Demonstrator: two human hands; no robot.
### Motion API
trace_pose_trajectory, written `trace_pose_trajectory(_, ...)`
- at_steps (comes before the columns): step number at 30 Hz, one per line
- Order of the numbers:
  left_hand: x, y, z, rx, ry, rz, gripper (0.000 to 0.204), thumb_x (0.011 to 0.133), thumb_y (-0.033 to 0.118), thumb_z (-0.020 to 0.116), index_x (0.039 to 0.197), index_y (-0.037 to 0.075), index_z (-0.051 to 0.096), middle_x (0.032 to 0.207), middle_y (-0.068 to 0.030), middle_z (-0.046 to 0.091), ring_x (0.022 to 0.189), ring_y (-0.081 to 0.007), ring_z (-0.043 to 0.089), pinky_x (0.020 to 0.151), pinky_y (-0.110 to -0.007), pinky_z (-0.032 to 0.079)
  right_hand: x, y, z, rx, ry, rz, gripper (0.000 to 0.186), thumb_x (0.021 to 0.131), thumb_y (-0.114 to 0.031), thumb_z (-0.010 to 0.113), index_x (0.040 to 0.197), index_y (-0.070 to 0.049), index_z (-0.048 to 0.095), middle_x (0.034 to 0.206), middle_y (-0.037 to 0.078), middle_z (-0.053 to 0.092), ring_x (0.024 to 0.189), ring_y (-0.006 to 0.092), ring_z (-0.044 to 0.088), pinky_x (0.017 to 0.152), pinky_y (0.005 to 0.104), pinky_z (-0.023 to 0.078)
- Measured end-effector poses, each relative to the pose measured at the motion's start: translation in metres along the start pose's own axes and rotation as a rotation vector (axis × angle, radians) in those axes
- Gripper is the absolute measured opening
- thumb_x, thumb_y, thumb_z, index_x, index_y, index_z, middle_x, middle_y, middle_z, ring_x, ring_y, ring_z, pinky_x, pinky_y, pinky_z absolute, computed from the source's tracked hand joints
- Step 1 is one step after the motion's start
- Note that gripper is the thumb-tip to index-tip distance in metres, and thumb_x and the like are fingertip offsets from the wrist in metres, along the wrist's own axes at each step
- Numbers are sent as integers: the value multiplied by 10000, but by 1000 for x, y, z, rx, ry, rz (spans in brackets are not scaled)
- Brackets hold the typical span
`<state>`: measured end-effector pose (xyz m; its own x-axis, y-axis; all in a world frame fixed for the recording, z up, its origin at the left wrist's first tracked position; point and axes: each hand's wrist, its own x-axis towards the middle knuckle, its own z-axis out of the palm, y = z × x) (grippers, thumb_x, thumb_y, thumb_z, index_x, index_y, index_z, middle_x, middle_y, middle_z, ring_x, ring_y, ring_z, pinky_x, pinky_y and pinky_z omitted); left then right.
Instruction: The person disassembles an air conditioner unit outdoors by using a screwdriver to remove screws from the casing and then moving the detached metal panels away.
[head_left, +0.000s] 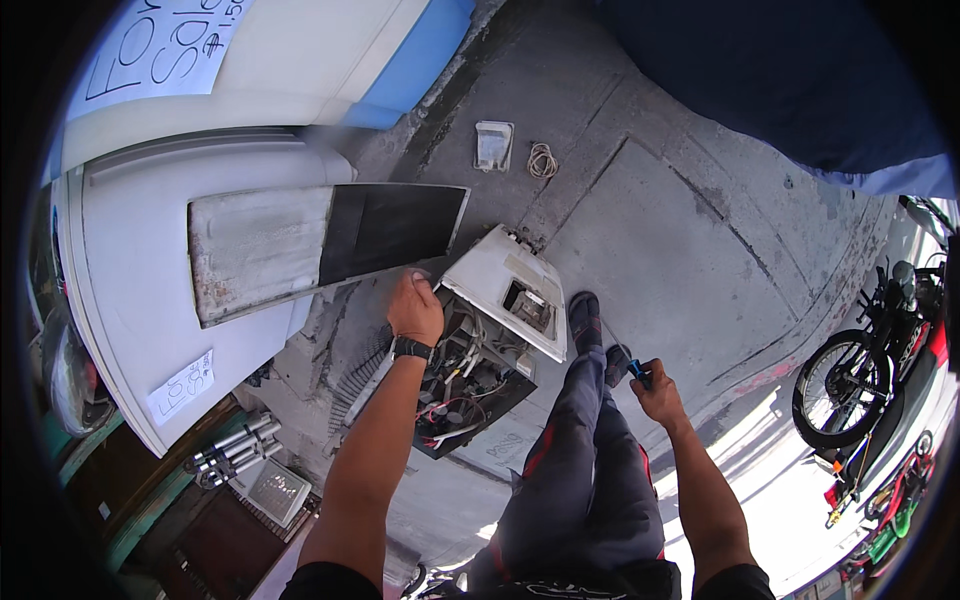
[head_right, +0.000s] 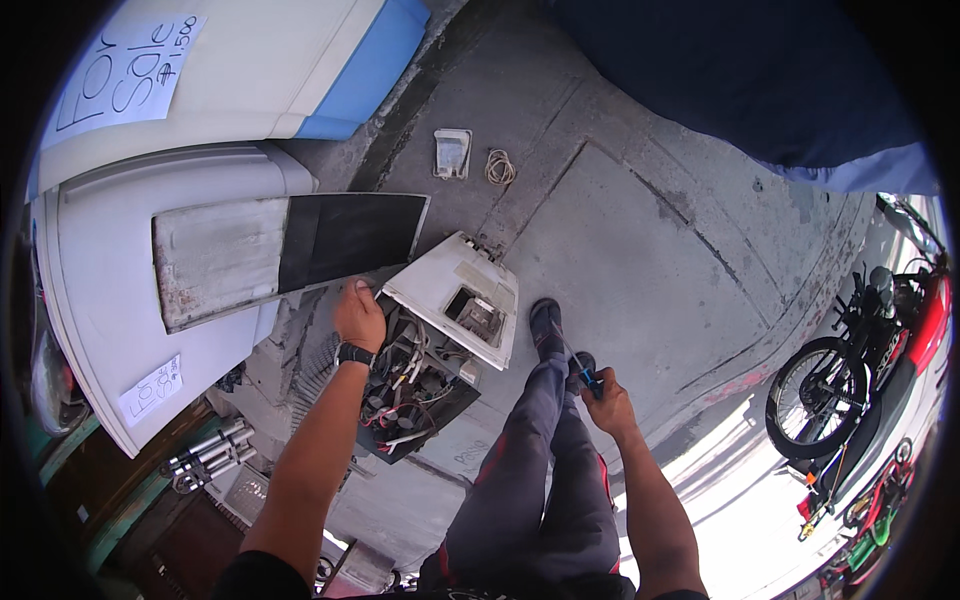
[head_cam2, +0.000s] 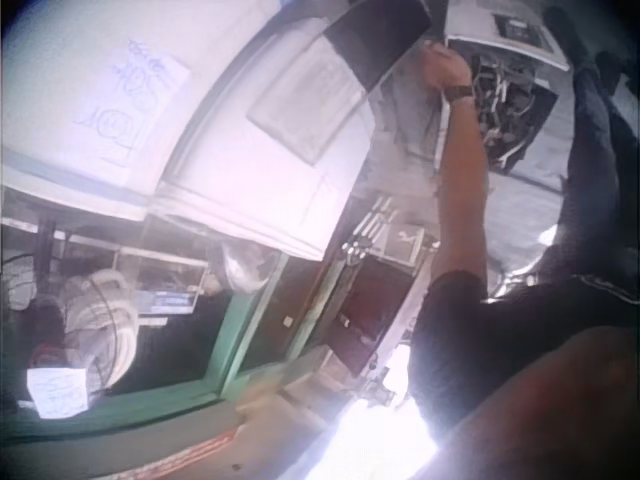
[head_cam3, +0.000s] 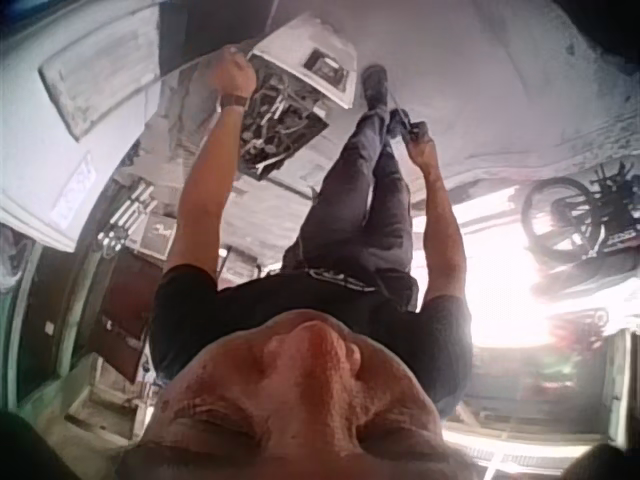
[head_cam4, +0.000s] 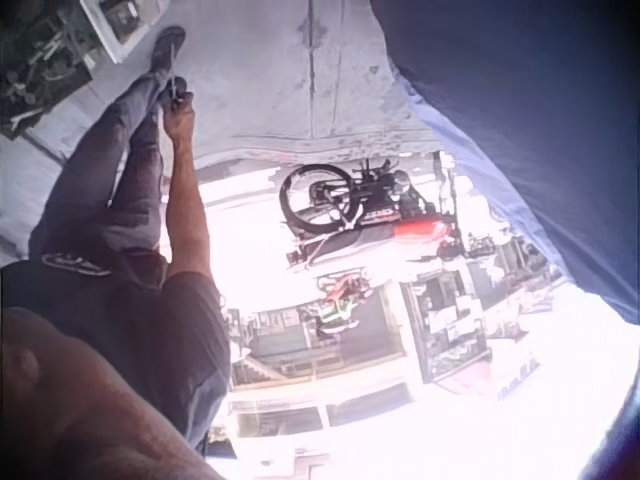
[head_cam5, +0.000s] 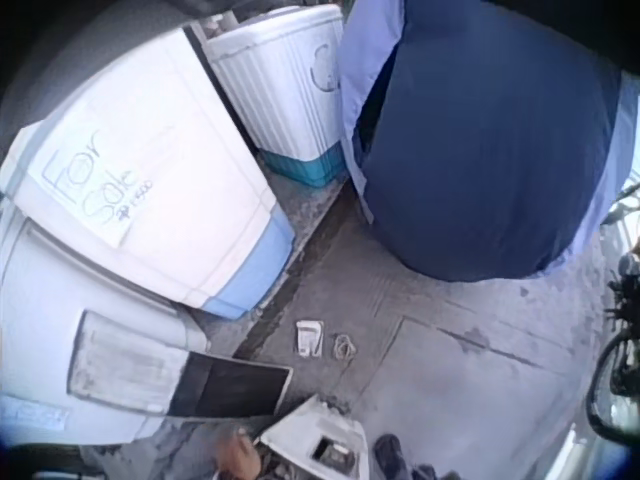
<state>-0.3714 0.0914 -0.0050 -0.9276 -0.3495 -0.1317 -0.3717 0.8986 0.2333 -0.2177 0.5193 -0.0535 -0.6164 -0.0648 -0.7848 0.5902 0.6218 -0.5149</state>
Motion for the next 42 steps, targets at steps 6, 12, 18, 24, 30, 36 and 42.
trace_pose_trajectory(6, -1, 10, -11, -7, -2, 22, 295, 961, 212, 382, 846, 41, 594, 855, -149, 612, 819, -371, 605, 708, -477, 488, 48, -70, -26, -157, 22, -151, 370, 795, -195, 682, 1102, -45, 538, 942, 201, 643, 884, 373, 637, 773, 433, 500)
trace_pose_trajectory(12, 4, 8, -15, -20, 26, 69, 317, 956, 199, 376, 794, 36, 593, 812, -146, 575, 770, -369, 585, 677, -475, 479, 95, -143, -21, 260, -128, 232, 382, 842, -262, 689, 1081, 13, 577, 736, 100, 611, 626, 188, 611, 590, 315, 494)
trace_pose_trajectory(18, 5, 9, -13, -21, 49, 83, 275, 929, 178, 398, 776, 38, 579, 802, -140, 569, 774, -347, 583, 675, -458, 481, 101, -156, 55, 208, -106, 227, 413, 901, -281, 635, 1153, 11, 487, 750, 98, 610, 596, 155, 598, 539, 303, 501)
trace_pose_trajectory(24, 4, 12, 0, -9, 115, 54, 258, 923, 191, 402, 796, 66, 588, 811, -124, 585, 785, -347, 599, 673, -468, 485, 39, -113, -20, 247, -255, 279, 272, 918, -205, 597, 1070, 0, 503, 752, 80, 603, 618, 147, 611, 550, 294, 515)
trace_pose_trajectory(30, -1, -9, 4, 103, 8, -134, 457, 964, 383, 282, 990, 94, 636, 1047, -152, 663, 929, -421, 619, 765, -541, 491, -68, -101, -199, -238, -881, 490, 501, 809, -217, 703, 1217, 2, 513, 853, 93, 620, 741, 147, 626, 647, 282, 499)
trace_pose_trajectory(36, 7, -26, 22, 120, -60, -151, 524, 972, 416, 230, 1107, 97, 624, 1149, -181, 637, 1037, -429, 591, 859, -532, 466, -153, -137, -255, -610, -1105, 353, 660, 734, -383, 800, 1257, -87, 528, 1060, 158, 643, 1023, 330, 616, 883, 419, 472)
trace_pose_trajectory(42, 3, -20, 24, 105, -90, -186, 530, 976, 418, 230, 1125, 90, 618, 1179, -185, 624, 1057, -430, 580, 874, -531, 456, -184, -114, -264, -640, -1061, 65, 562, 707, -255, 790, 1186, -89, 547, 1011, 165, 633, 1007, 347, 612, 854, 456, 475)
